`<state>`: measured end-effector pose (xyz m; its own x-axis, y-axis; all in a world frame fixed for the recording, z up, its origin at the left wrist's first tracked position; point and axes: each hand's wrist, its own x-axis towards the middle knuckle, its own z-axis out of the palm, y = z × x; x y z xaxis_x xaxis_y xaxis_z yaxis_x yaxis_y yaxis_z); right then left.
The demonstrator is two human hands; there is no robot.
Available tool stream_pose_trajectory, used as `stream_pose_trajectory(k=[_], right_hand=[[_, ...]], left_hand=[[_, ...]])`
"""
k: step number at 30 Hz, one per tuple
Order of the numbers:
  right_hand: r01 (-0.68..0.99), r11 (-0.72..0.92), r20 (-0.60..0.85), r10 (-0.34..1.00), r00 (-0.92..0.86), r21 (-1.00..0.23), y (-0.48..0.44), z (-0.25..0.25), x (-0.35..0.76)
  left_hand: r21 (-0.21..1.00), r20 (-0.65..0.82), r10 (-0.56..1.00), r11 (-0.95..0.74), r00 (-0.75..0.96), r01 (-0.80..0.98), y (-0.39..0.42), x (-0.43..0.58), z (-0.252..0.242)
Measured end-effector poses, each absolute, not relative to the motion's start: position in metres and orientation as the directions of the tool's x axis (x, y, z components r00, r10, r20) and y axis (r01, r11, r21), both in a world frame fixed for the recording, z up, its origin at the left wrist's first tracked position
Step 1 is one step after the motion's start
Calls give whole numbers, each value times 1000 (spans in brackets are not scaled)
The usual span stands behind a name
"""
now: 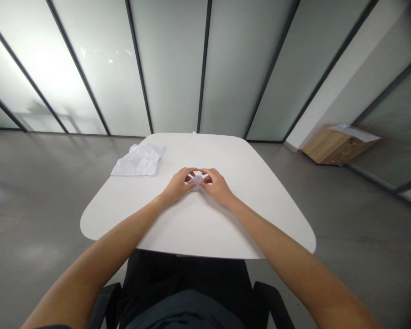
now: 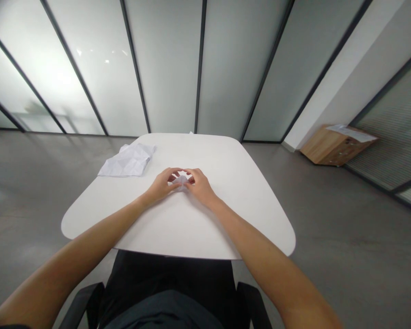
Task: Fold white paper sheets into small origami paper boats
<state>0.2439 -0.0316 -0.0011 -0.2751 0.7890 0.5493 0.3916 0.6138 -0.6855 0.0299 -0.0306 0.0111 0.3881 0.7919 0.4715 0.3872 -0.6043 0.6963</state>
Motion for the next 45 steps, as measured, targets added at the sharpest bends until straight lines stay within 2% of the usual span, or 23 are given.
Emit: stream_pose_trajectory(k=[8,13,22,27,33,38,42,45], right_hand=[[436,665,580,745,-329,-606,-35,9,244],[459,647,563,760,-325,-608,-38,12,243],[427,668,584,743,-327,-610,-39,15,243],[407,651,605,754,-256,-640,-35,12,245],[351,572,539,819,-199,-741,-32,11,249],[335,534,511,844,-163,-776,-29,10,253],[308,566,537,824,-181,-765,-27,9,255],[353,580,546,814,-201,-735,-26,6,256]], left_hand=[[644,483,798,-603,361,470,-35,32,19],[611,483,796,-605,365,511,-35,31,20],[659,513,796,-605,321,446,-33,32,17],[704,523,813,-582,257,408,-27,28,14],[802,476,860,-511,185,309,-20,22,14],[882,419,900,-435,124,180,-16,20,12],[936,352,930,-353,111,-12,-13,20,9],[949,311,942,-314,127,5,-10,19,6]])
